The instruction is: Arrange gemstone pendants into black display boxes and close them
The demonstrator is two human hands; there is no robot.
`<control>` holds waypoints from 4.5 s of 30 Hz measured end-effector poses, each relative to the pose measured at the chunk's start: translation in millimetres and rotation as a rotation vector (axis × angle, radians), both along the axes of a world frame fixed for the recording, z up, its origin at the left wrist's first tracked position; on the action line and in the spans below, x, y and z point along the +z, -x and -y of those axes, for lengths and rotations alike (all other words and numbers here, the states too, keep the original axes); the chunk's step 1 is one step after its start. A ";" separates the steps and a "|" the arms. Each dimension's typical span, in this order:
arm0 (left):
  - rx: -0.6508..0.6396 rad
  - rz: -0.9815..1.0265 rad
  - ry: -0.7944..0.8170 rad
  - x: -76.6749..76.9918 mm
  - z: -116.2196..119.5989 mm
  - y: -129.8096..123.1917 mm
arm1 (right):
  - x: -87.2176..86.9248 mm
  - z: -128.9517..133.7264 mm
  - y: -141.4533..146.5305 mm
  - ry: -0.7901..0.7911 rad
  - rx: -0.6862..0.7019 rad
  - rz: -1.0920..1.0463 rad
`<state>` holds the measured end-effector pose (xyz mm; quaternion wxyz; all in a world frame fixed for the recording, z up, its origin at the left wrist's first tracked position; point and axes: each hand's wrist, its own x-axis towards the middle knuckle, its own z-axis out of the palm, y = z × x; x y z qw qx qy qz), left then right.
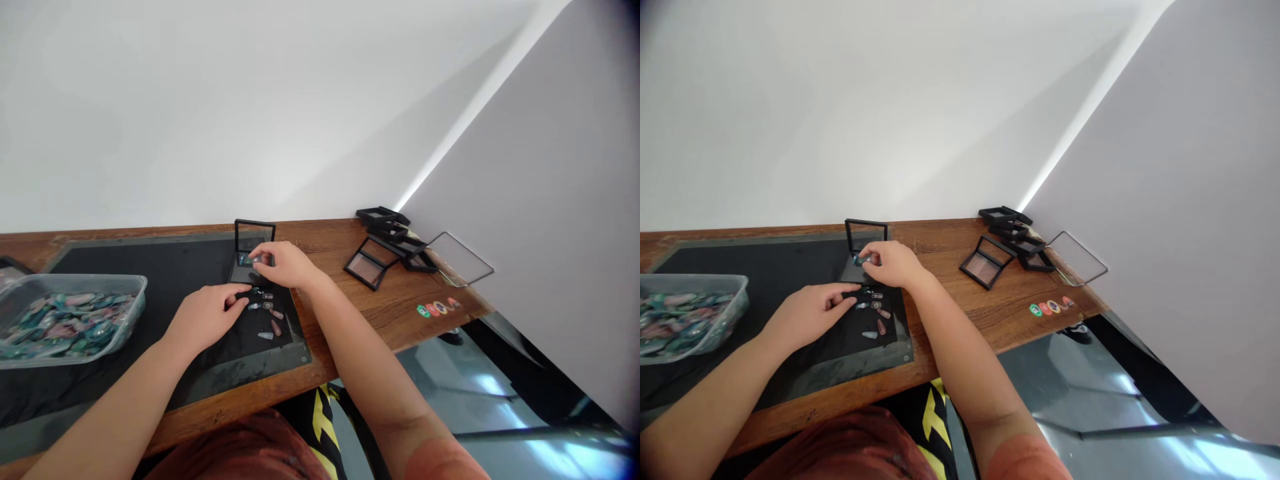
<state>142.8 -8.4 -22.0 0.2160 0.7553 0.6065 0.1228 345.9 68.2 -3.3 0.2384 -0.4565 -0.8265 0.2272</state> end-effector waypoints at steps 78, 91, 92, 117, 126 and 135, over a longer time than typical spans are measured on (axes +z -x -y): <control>0.180 0.552 -0.013 -12.5 -12.7 4.3 | 2.3 0.9 -3.6 -0.019 -0.024 -0.067; -0.024 0.109 0.038 -7.3 -5.6 1.7 | -10.6 -17.9 -10.0 0.193 -0.184 0.118; -0.029 0.101 0.040 -6.8 -5.4 1.9 | -11.6 -19.2 -10.0 0.210 -0.194 0.119; -0.055 0.096 0.016 -6.9 -3.7 1.9 | -14.6 -19.9 -5.2 0.279 -0.276 0.093; -0.056 0.089 0.024 -7.4 -3.7 0.7 | -14.1 -19.1 -5.1 0.251 -0.273 0.097; -0.062 0.064 0.059 -5.2 -3.8 2.1 | -6.8 -15.7 -9.7 0.248 -0.249 0.084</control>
